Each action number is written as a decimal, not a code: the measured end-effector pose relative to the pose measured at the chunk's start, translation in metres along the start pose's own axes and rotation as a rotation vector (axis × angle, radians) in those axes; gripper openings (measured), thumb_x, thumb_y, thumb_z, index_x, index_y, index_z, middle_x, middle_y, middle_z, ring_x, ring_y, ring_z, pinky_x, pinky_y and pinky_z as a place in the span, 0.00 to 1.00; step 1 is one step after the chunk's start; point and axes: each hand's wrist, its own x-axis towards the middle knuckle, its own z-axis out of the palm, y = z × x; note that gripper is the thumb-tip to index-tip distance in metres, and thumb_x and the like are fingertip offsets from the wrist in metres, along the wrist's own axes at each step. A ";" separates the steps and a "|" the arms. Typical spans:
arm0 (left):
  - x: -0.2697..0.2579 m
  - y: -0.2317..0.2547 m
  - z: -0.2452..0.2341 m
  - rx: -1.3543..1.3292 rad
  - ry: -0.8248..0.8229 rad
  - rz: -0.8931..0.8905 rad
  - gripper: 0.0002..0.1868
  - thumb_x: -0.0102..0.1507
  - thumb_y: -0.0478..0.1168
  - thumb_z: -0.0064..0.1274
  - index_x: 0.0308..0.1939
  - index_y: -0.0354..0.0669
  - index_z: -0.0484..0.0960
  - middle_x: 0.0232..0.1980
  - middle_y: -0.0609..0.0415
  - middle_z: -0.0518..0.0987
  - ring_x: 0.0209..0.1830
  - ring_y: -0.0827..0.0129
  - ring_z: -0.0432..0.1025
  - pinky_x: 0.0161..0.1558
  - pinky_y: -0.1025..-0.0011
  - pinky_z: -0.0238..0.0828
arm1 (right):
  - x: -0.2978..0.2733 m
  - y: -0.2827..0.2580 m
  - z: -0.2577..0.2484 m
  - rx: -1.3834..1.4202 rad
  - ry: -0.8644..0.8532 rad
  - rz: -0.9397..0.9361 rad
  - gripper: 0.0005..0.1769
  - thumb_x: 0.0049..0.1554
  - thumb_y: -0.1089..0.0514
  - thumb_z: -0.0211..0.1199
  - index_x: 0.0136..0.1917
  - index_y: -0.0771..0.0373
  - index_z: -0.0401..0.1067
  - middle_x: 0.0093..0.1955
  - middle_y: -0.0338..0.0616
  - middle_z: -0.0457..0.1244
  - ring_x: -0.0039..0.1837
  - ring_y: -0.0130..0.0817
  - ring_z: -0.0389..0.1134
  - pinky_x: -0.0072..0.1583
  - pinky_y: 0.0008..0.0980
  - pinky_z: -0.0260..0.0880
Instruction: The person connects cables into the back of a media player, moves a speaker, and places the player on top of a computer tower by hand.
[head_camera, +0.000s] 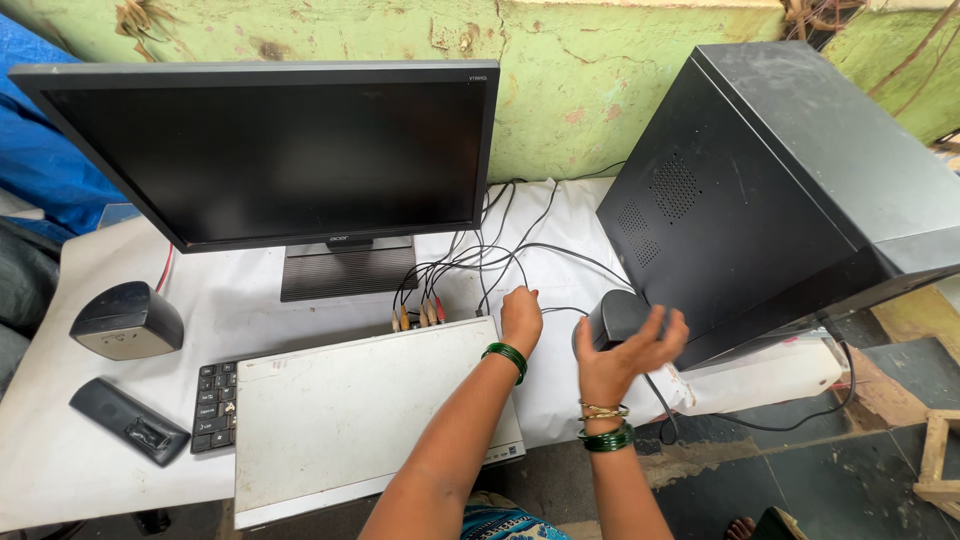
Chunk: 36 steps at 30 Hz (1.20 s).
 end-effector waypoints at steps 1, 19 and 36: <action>-0.001 0.000 0.000 0.011 -0.018 -0.007 0.19 0.71 0.43 0.45 0.38 0.27 0.80 0.43 0.30 0.82 0.45 0.39 0.78 0.45 0.53 0.75 | 0.000 -0.007 -0.001 0.000 0.000 -0.001 0.65 0.43 0.51 0.81 0.80 0.64 0.42 0.78 0.64 0.40 0.80 0.62 0.39 0.76 0.61 0.43; -0.066 0.009 -0.129 -0.083 0.136 0.188 0.33 0.64 0.39 0.55 0.70 0.28 0.65 0.44 0.34 0.81 0.45 0.43 0.78 0.44 0.57 0.75 | -0.011 -0.063 0.025 0.656 -0.530 0.053 0.38 0.58 0.50 0.67 0.74 0.67 0.59 0.74 0.57 0.56 0.76 0.52 0.56 0.73 0.46 0.58; -0.098 -0.036 -0.189 -0.043 0.168 0.204 0.35 0.63 0.39 0.55 0.74 0.43 0.62 0.60 0.45 0.77 0.54 0.54 0.76 0.52 0.63 0.76 | -0.047 -0.106 0.029 0.677 -0.658 0.010 0.40 0.53 0.54 0.70 0.74 0.66 0.58 0.75 0.57 0.54 0.76 0.52 0.55 0.73 0.45 0.58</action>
